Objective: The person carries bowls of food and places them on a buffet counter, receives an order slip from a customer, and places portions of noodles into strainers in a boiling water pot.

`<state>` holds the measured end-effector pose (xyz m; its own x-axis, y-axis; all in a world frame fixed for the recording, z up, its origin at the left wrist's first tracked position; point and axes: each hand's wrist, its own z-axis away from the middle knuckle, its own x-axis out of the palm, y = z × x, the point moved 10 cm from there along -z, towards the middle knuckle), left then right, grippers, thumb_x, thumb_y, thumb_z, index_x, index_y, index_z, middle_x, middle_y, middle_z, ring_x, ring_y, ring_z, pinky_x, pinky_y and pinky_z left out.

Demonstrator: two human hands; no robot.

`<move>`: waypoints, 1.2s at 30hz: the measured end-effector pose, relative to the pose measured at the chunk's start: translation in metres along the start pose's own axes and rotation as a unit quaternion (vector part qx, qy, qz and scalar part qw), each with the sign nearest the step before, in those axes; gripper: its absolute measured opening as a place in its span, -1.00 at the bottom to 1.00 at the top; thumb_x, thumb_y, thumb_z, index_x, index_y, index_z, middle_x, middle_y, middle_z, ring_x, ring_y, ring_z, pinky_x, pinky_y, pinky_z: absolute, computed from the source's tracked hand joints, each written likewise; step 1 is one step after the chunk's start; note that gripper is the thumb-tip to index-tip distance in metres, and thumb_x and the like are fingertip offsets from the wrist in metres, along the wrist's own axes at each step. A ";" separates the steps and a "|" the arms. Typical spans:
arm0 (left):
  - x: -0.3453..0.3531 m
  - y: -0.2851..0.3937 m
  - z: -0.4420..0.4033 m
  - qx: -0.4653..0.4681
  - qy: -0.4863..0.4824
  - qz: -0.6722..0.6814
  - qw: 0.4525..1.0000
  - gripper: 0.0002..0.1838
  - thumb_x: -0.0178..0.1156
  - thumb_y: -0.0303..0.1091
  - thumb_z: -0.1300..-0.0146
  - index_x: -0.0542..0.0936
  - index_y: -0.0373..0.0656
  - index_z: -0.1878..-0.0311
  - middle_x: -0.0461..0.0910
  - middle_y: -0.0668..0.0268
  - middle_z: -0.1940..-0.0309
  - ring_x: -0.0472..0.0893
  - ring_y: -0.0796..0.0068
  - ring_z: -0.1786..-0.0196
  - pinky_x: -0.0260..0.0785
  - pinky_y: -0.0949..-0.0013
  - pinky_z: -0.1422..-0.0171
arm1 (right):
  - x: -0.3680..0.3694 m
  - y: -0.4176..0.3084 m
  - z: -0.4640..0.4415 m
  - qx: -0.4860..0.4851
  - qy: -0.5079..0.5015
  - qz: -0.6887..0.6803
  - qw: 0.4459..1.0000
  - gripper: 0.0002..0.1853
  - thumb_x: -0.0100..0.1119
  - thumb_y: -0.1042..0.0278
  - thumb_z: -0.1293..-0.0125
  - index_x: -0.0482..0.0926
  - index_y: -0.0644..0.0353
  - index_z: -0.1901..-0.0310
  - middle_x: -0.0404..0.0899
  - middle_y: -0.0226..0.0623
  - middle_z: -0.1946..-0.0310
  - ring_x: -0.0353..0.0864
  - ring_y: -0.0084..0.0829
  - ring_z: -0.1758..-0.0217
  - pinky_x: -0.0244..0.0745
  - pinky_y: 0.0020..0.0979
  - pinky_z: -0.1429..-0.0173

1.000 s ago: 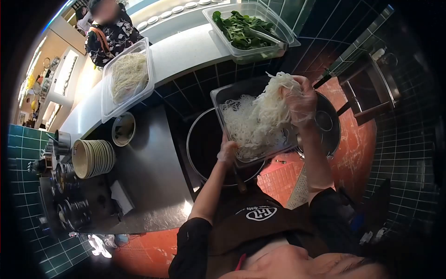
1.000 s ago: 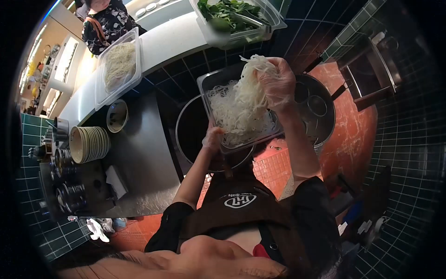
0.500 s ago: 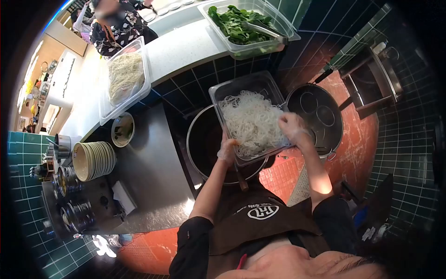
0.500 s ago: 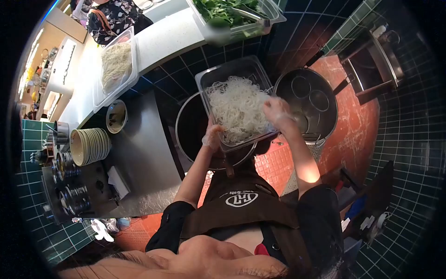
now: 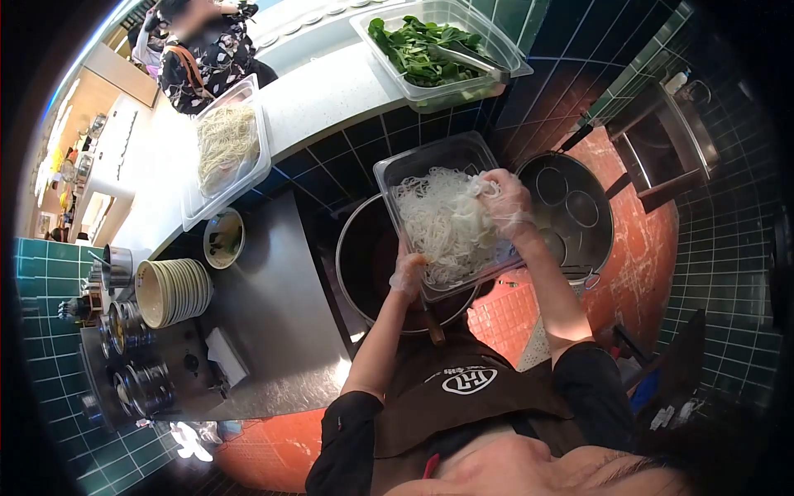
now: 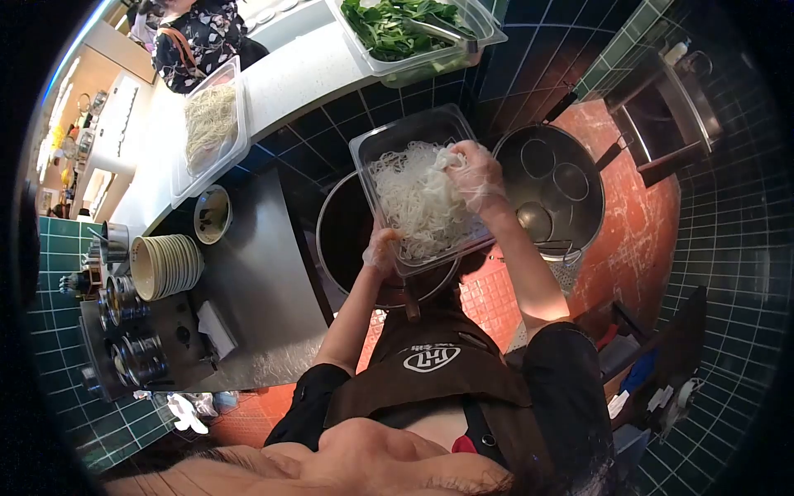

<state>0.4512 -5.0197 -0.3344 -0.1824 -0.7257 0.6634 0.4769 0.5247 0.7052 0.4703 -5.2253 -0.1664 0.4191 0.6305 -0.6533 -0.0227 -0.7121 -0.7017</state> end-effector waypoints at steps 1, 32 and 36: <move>0.004 0.004 0.002 0.004 -0.001 -0.010 1.000 0.02 -0.01 -0.48 0.33 0.03 -0.13 -0.43 0.22 0.21 -0.31 0.22 0.25 -0.35 0.14 0.38 -0.32 | 0.019 0.023 0.007 0.068 -0.058 -0.039 0.995 -0.64 0.36 0.25 0.03 0.55 0.04 0.14 0.55 -0.14 0.21 0.54 -0.16 0.05 0.45 -0.24 0.00; -0.002 0.003 0.001 -0.019 0.006 -0.049 0.999 0.01 0.03 -0.47 0.32 0.03 -0.06 -0.42 0.29 0.19 -0.24 0.32 0.18 -0.25 0.17 0.32 -0.31 | -0.018 -0.037 -0.018 0.067 -0.017 -0.464 0.883 -0.82 0.19 0.31 -0.23 0.57 0.25 0.25 0.56 -0.50 0.37 0.52 -0.66 0.36 0.47 -0.56 0.27; 0.002 -0.003 0.006 -0.072 -0.004 -0.030 0.997 -0.01 0.00 -0.52 0.30 0.04 -0.09 -0.42 0.30 0.21 -0.24 0.33 0.22 -0.26 0.18 0.36 -0.30 | 0.020 0.014 -0.005 0.182 -0.075 -0.524 0.829 -0.81 0.15 0.30 -0.23 0.57 0.26 0.23 0.58 -0.45 0.37 0.53 -0.61 0.35 0.48 -0.53 0.26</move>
<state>0.4444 -5.0201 -0.3342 -0.2209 -0.7495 0.6240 0.5840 0.4108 0.7002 0.4834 -5.2245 -0.1882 0.2654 0.8942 0.3606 -0.0018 0.3744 -0.9272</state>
